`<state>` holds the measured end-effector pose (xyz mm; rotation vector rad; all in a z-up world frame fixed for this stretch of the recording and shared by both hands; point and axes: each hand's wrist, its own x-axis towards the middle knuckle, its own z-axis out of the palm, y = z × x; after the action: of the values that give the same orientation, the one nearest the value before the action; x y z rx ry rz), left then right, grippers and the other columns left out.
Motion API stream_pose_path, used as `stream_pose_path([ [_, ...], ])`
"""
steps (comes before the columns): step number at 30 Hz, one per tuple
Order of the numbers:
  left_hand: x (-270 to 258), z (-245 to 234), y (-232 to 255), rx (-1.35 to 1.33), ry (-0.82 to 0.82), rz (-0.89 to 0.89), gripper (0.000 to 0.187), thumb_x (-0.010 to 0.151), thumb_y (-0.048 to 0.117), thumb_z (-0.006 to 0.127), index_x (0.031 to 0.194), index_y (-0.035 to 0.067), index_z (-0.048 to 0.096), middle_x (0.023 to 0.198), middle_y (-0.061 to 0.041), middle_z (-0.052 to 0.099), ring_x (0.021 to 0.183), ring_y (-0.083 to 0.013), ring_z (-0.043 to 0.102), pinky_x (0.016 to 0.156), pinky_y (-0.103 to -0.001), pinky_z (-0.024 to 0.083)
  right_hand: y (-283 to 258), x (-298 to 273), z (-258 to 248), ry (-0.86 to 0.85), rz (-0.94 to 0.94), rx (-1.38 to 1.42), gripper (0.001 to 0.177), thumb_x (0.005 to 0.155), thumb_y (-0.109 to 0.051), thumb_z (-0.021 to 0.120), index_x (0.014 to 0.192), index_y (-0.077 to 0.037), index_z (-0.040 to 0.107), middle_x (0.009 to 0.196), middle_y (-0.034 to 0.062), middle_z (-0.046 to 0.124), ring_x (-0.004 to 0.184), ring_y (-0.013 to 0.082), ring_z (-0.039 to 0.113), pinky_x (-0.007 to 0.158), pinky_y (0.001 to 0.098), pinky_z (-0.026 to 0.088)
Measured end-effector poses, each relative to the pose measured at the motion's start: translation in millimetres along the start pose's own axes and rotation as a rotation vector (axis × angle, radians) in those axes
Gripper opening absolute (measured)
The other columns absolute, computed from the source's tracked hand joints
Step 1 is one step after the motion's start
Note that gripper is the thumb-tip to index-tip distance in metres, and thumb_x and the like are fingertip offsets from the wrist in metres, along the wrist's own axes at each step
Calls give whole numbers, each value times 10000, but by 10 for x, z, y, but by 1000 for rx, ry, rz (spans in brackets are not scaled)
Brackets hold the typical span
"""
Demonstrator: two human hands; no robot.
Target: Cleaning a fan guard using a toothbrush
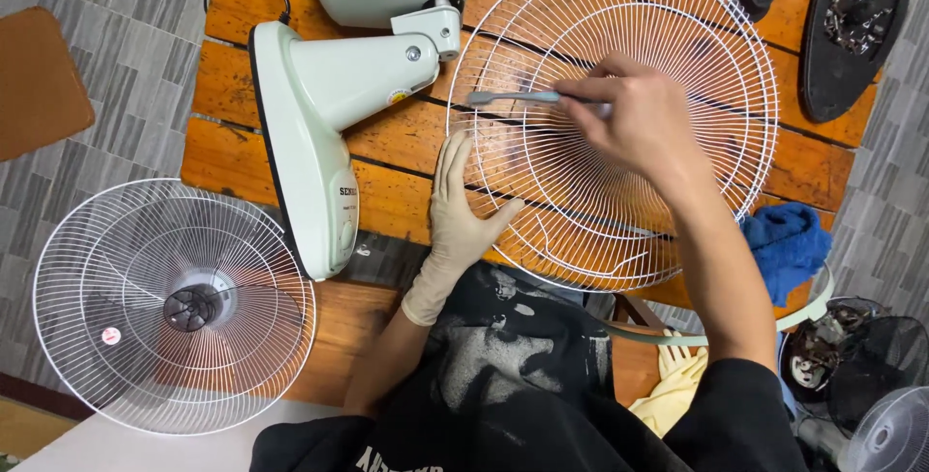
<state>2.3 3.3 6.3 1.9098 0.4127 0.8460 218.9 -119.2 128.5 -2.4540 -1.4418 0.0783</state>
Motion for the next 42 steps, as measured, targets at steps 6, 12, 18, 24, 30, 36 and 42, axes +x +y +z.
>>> stream_pose_path([
  [6,-10,31,-21,-6,10,-2,967,729,388,921,1495,41,443,1579,-190,413,1492,-377,369,1227,-494,316,138,-266,-468,-25,117,-14,167,968,-314,777,1131,-320,811,990,65,687,873,327,695,747,435,546],
  [12,-5,18,-18,-8,-12,4,942,752,375,912,1490,32,438,1586,-196,398,1496,-382,358,1231,-505,304,149,-154,-82,33,100,-46,175,977,-364,768,1149,-366,800,976,45,672,873,314,703,722,420,556],
  [18,-24,11,-22,0,-13,-4,956,741,394,912,1493,46,436,1592,-182,395,1503,-363,352,1231,-494,305,-10,-70,-38,36,22,7,180,936,-326,751,1106,-321,810,961,56,682,859,322,712,721,431,568],
  [24,21,-72,123,45,-103,-59,902,879,452,785,1534,31,331,1617,-189,353,1540,-362,329,1288,-497,319,22,-270,-601,-116,129,-100,260,989,-333,753,1217,-221,809,978,19,675,785,244,635,622,448,505],
  [30,-21,22,-30,18,-7,-2,958,745,417,906,1494,46,439,1598,-181,391,1507,-357,348,1237,-486,295,82,-185,-151,50,129,-152,134,993,-385,755,1117,-359,801,993,5,689,849,272,712,689,388,567],
  [36,-7,2,-4,8,-4,-6,960,730,388,920,1492,51,444,1589,-176,400,1501,-358,357,1233,-484,304,35,-70,19,99,65,-74,167,963,-376,734,1114,-354,800,981,12,692,834,295,716,673,442,578],
  [42,-7,32,-16,2,-2,8,962,718,384,926,1479,35,451,1574,-198,411,1490,-383,366,1228,-503,310,55,-305,-528,7,117,-15,174,956,-260,760,1124,-273,806,975,115,679,887,382,699,727,482,553],
])
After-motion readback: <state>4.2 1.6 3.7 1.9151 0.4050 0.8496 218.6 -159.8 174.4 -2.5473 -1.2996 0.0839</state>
